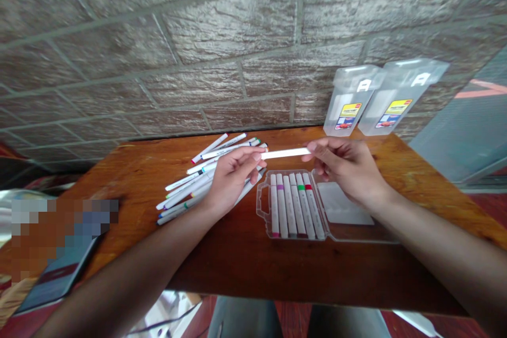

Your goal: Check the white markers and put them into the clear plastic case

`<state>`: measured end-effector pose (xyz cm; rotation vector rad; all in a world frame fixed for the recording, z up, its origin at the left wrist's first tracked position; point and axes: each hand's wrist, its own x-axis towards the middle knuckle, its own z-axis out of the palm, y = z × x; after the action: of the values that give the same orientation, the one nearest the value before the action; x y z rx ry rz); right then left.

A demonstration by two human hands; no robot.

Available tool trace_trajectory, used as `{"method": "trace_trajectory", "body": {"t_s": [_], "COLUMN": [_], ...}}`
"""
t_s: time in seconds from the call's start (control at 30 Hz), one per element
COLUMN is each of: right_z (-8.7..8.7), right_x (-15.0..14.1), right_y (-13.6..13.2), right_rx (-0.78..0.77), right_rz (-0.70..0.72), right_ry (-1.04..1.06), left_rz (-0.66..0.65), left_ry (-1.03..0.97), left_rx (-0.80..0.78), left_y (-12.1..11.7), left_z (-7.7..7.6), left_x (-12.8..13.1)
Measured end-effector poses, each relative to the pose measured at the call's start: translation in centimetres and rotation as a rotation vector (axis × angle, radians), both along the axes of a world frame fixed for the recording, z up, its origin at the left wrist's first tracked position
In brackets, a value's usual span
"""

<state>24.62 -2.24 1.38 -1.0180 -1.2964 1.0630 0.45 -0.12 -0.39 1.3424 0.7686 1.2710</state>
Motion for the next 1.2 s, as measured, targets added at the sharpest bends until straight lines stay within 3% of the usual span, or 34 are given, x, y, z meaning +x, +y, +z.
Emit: {"method": "trace_trajectory", "body": {"t_s": [0.43,0.97,1.2], "right_z": [-0.03,0.36,0.16], "right_x": [0.13,0.07,0.06], "right_y": [0.51,0.31,0.24], "right_rx": [-0.067,-0.125,-0.181], "right_rz": [-0.02,-0.002,0.033], "right_ry": [0.181,0.196,0.216], "left_rz": [-0.141,-0.114,-0.149], "left_ry": [-0.116,0.0,-0.054], "left_rx": [-0.03,0.079,0.092], "left_y": [-0.56,-0.19,-0.27], "left_z": [0.49,-0.3,-0.1], "left_x": [-0.12,-0.43,-0.33]}}
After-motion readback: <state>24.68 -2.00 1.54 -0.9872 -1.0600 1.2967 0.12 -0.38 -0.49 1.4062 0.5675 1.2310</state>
